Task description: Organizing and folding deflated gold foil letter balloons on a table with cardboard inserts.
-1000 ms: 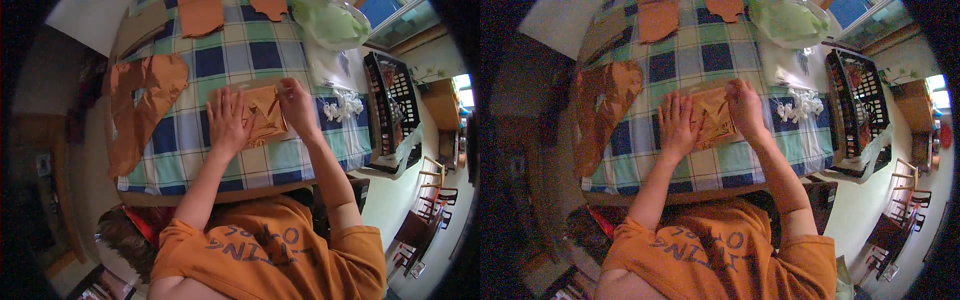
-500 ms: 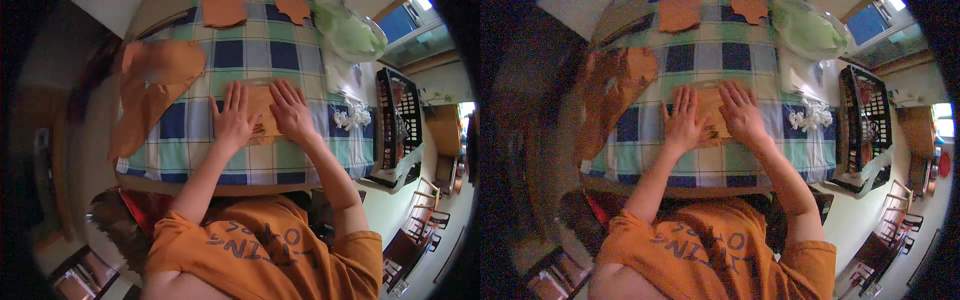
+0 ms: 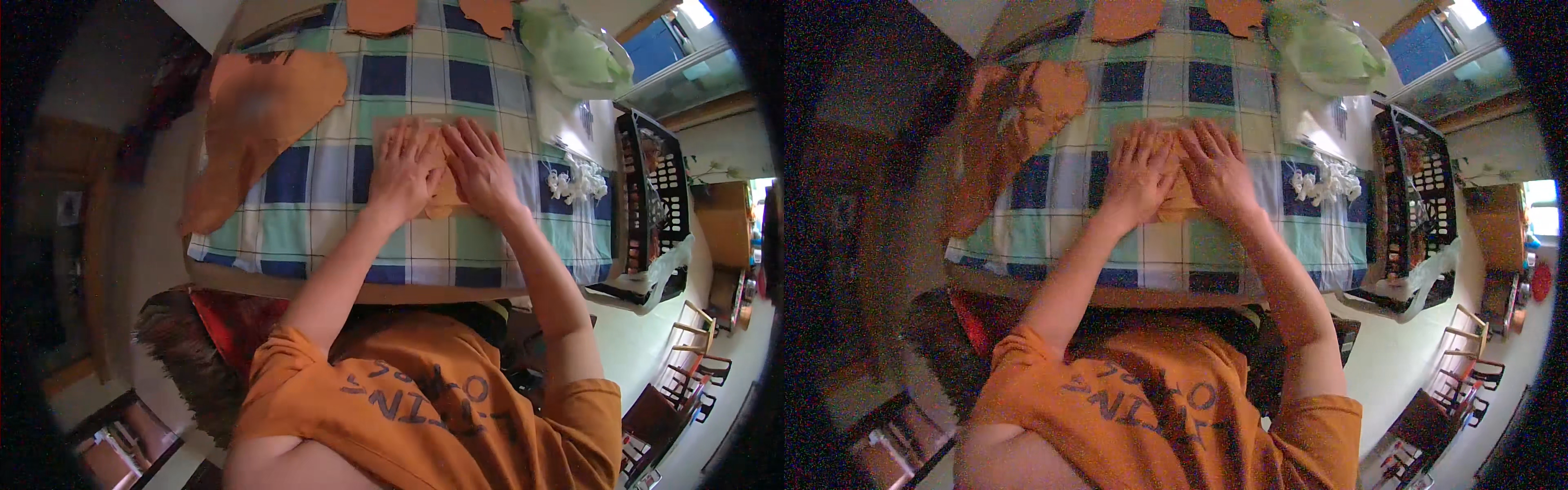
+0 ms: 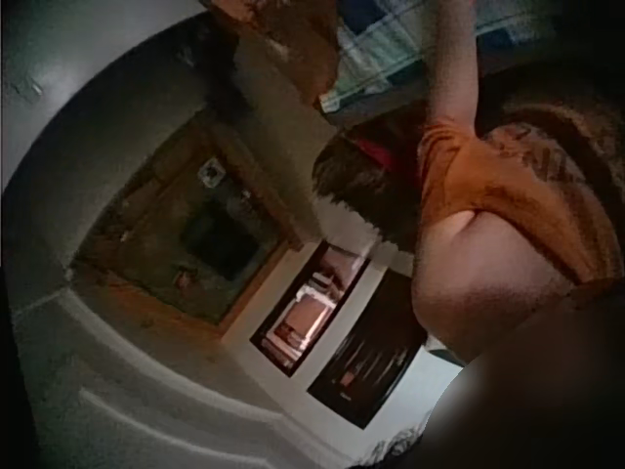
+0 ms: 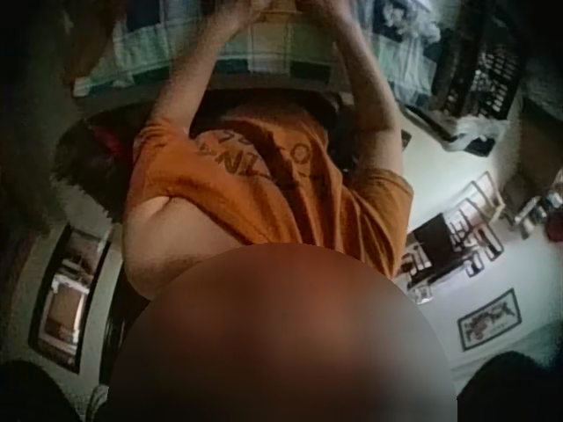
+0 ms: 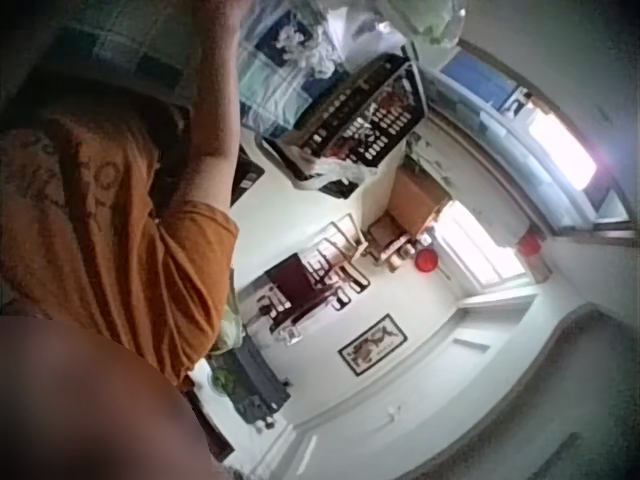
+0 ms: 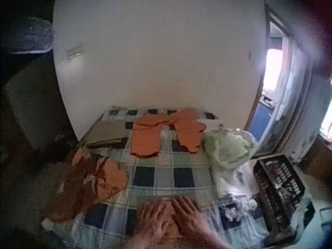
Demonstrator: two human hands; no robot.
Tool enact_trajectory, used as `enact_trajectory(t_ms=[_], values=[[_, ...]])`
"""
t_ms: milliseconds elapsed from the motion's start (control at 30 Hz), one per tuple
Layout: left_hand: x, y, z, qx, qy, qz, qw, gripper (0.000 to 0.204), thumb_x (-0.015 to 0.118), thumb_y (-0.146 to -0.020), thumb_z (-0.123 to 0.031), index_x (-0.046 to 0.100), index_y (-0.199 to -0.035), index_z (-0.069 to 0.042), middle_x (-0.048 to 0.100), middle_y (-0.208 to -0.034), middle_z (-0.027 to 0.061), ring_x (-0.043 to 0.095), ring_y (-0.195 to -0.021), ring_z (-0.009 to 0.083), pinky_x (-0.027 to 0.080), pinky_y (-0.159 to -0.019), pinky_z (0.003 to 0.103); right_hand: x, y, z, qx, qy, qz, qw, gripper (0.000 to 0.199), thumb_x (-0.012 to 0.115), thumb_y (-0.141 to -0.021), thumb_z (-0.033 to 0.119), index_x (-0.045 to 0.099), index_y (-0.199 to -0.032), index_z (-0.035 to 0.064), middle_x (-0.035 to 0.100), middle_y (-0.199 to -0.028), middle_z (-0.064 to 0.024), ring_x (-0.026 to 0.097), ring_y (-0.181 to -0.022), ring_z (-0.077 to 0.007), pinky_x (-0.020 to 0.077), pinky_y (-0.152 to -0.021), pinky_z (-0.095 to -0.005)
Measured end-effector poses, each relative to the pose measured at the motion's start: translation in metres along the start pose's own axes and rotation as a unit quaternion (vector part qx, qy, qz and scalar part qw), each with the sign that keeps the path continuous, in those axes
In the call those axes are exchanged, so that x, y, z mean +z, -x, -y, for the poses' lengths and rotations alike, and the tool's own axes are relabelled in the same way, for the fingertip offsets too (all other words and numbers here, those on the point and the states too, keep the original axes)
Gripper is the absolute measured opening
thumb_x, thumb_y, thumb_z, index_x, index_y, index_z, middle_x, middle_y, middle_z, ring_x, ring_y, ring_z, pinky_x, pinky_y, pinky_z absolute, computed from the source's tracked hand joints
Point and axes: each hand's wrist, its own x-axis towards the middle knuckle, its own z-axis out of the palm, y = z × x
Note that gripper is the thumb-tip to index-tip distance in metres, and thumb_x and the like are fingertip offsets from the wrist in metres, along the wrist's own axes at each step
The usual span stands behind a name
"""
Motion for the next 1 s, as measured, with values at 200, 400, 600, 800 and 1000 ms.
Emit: enact_trajectory(t_ms=[200,400,600,800,1000], values=[[-0.002,0.004,-0.006,0.005,-0.022,-0.012,1.000,0.060,0.049,-0.090,-0.041,0.039,-0.139,-0.009,0.028,-0.148,0.0186,0.023,-0.138,0.0356,0.016,-0.112,0.052,-0.001,0.005,-0.005,-0.018,0.011,-0.003,1.000,0.046,0.045,-0.094,0.029,0.043,-0.137,0.0153,0.036,-0.145,-0.0130,0.030,-0.136,-0.0291,0.0231,-0.110,-0.0485],[-0.003,0.000,-0.001,0.100,-0.037,0.007,0.994,0.060,0.047,-0.092,-0.037,0.032,-0.143,-0.010,0.029,-0.149,0.0143,0.024,-0.139,0.0309,0.017,-0.112,0.051,0.006,0.004,-0.010,-0.033,0.057,0.029,0.997,0.047,0.044,-0.094,0.032,0.043,-0.137,0.0150,0.033,-0.147,-0.0124,0.027,-0.138,-0.0291,0.0221,-0.110,-0.0486],[-0.003,-0.011,-0.007,0.072,-0.010,0.093,0.993,0.061,0.040,-0.093,-0.039,0.026,-0.145,-0.011,0.028,-0.149,0.0137,0.024,-0.139,0.0296,0.018,-0.112,0.049,-0.003,0.010,-0.010,-0.043,-0.005,-0.083,0.996,0.047,0.057,-0.084,0.024,0.050,-0.128,0.0136,0.044,-0.138,-0.0122,0.035,-0.132,-0.0326,0.0300,-0.106,-0.0493],[0.003,0.000,0.014,0.074,0.024,0.097,0.992,0.071,0.042,-0.088,-0.057,0.029,-0.145,-0.017,0.024,-0.151,0.0136,0.020,-0.140,0.0300,0.016,-0.112,0.050,-0.032,0.086,0.030,-0.049,-0.057,-0.123,0.990,0.030,0.057,-0.073,0.001,0.065,-0.101,0.0089,0.056,-0.097,-0.0096,0.053,-0.092,-0.0291,0.0427,-0.081,-0.0411],[-0.012,-0.003,-0.006,0.114,-0.019,0.097,0.989,0.084,0.054,-0.078,-0.064,0.032,-0.143,-0.015,0.023,-0.151,0.0155,0.023,-0.138,0.0345,0.017,-0.111,0.051,-0.035,0.089,0.033,0.013,-0.011,-0.114,0.993,0.042,0.055,-0.071,-0.001,0.065,-0.110,0.0134,0.055,-0.093,-0.0062,0.053,-0.089,-0.0258,0.0413,-0.081,-0.0379]])
